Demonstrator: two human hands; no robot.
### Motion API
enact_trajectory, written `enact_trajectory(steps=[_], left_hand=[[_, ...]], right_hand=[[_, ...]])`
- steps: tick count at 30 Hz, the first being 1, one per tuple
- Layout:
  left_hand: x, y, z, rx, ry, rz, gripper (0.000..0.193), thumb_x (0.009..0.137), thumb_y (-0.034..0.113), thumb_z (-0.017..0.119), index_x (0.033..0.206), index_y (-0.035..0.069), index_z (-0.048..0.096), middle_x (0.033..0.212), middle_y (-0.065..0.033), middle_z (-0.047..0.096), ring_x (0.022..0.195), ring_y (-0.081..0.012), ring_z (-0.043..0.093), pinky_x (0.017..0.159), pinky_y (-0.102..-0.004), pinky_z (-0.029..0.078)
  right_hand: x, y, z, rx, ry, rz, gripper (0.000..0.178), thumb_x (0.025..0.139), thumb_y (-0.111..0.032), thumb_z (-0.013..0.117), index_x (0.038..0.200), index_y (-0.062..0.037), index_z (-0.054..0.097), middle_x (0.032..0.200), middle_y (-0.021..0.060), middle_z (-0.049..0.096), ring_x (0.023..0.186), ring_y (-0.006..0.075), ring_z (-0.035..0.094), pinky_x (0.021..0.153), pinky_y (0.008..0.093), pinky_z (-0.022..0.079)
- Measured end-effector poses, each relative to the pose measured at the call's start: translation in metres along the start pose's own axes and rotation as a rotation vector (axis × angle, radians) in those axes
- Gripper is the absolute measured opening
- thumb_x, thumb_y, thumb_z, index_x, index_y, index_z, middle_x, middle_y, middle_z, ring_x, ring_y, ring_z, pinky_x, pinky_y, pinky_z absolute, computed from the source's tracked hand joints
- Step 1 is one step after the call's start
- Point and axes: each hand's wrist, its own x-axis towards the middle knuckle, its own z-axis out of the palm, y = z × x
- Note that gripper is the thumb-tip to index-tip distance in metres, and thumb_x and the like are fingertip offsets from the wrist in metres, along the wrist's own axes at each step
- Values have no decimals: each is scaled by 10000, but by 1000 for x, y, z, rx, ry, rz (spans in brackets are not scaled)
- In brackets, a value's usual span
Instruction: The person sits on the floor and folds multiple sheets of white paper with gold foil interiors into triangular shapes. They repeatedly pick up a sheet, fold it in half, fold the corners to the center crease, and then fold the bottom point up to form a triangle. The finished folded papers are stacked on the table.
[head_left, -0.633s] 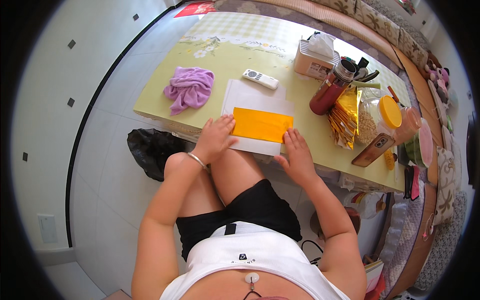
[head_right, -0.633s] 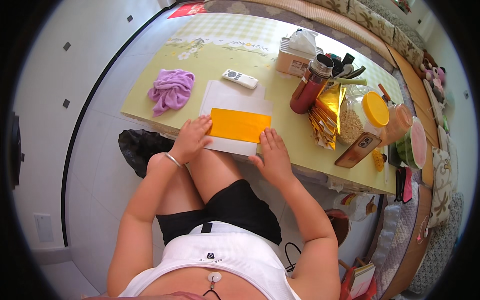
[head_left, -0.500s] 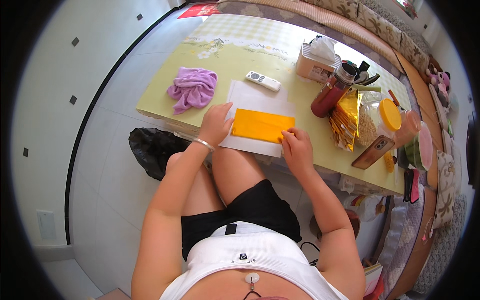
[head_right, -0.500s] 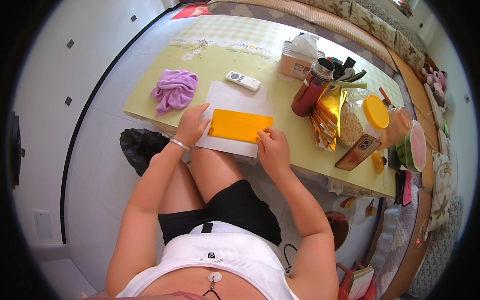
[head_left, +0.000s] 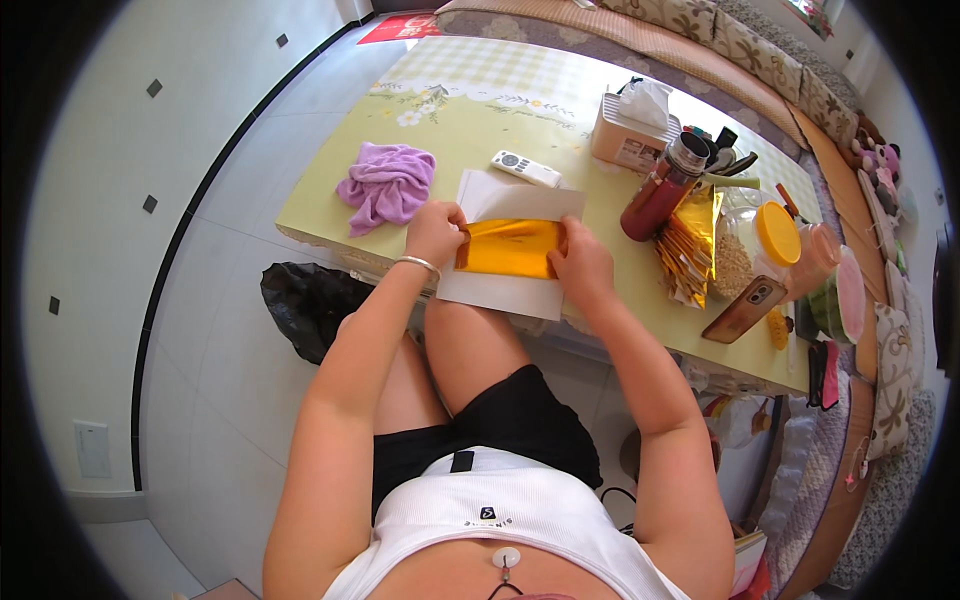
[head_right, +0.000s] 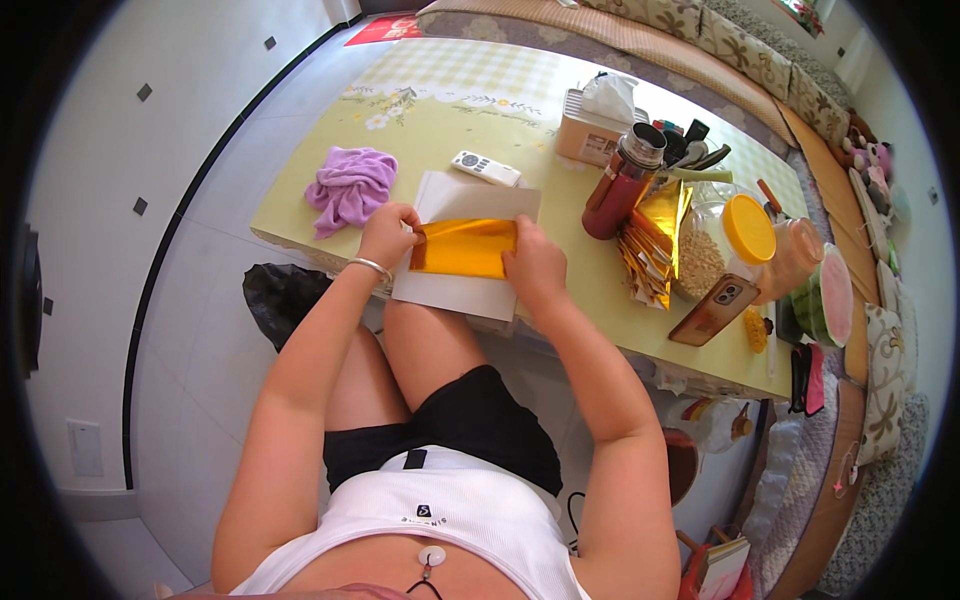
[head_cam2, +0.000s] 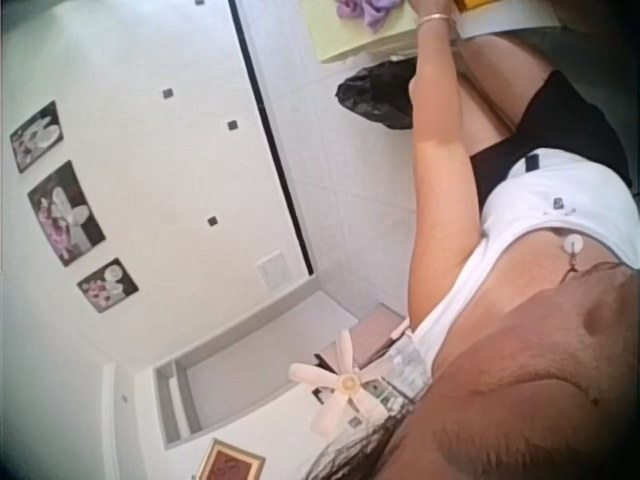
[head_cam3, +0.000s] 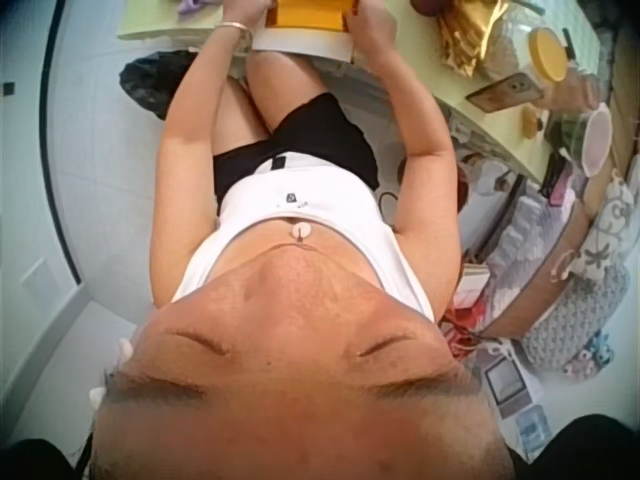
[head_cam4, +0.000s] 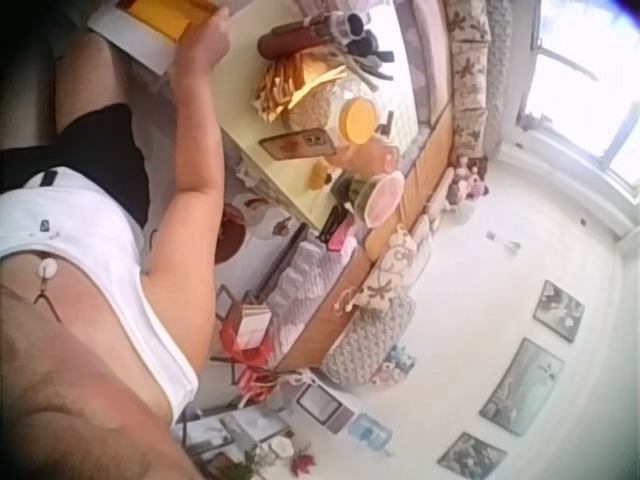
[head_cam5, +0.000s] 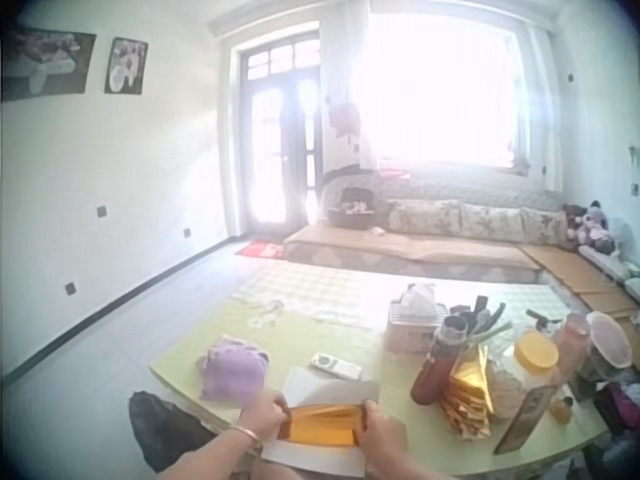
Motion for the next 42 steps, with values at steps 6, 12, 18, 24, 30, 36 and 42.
enact_trajectory(steps=[6, 12, 18, 24, 30, 36, 42], left_hand=[[-24, 12, 4, 91, 320, 213, 55, 759, 74, 710, 803, 83, 741, 900, -82, 667, 830, -278, 657, 729, -389, 538], [-26, 16, 4, -228, 400, 173, 86, 828, -2, 657, 823, 59, 717, 930, -77, 697, 725, -215, 693, 585, -312, 538], [-27, 8, 3, -844, 28, -296, 80, 938, 24, 611, 1016, 35, 614, 975, -93, 703, 772, -170, 729, 575, -259, 570], [-28, 3, 7, -1018, -59, -438, 165, 945, 32, 601, 1109, 29, 590, 1029, -93, 703, 842, -203, 736, 660, -284, 603], [-27, 3, 13, -654, 318, -272, 390, 843, 13, 691, 1219, 11, 588, 1118, -120, 666, 794, -148, 717, 671, -260, 571], [-31, 33, -9, -270, 211, 173, 563, 721, 10, 710, 1270, 73, 607, 1189, -115, 657, 718, -195, 641, 741, -317, 525], [-5, 4, -6, -71, 118, 222, 515, 704, 45, 689, 1216, 35, 632, 1131, -122, 684, 734, -183, 651, 703, -282, 523]], right_hand=[[6, 11, 8, 78, -28, 118, 518, 750, -180, 759, 1203, 3, 584, 935, 213, 692, 883, 392, 668, 753, 466, 534], [14, 10, 3, 172, -34, 135, 498, 725, -170, 752, 1145, 41, 587, 941, 205, 701, 879, 365, 680, 750, 431, 538], [20, 12, -1, 465, -126, 244, 400, 777, -155, 743, 1085, 54, 596, 835, 172, 710, 722, 239, 710, 609, 344, 551], [32, 48, 6, 1070, -336, 501, 237, 929, -131, 614, 1090, 42, 606, 877, 143, 719, 722, 221, 722, 572, 302, 578], [30, 42, 6, 1188, -419, 615, 212, 999, -145, 515, 1116, 3, 612, 932, 146, 718, 760, 233, 727, 634, 310, 591], [34, 53, 14, 1130, -446, 614, 220, 998, -141, 507, 1143, -20, 620, 933, 139, 714, 793, 230, 726, 656, 318, 587], [30, 43, 9, 1154, -420, 597, 216, 984, -134, 503, 1126, -24, 624, 933, 130, 715, 789, 218, 724, 659, 308, 581]])
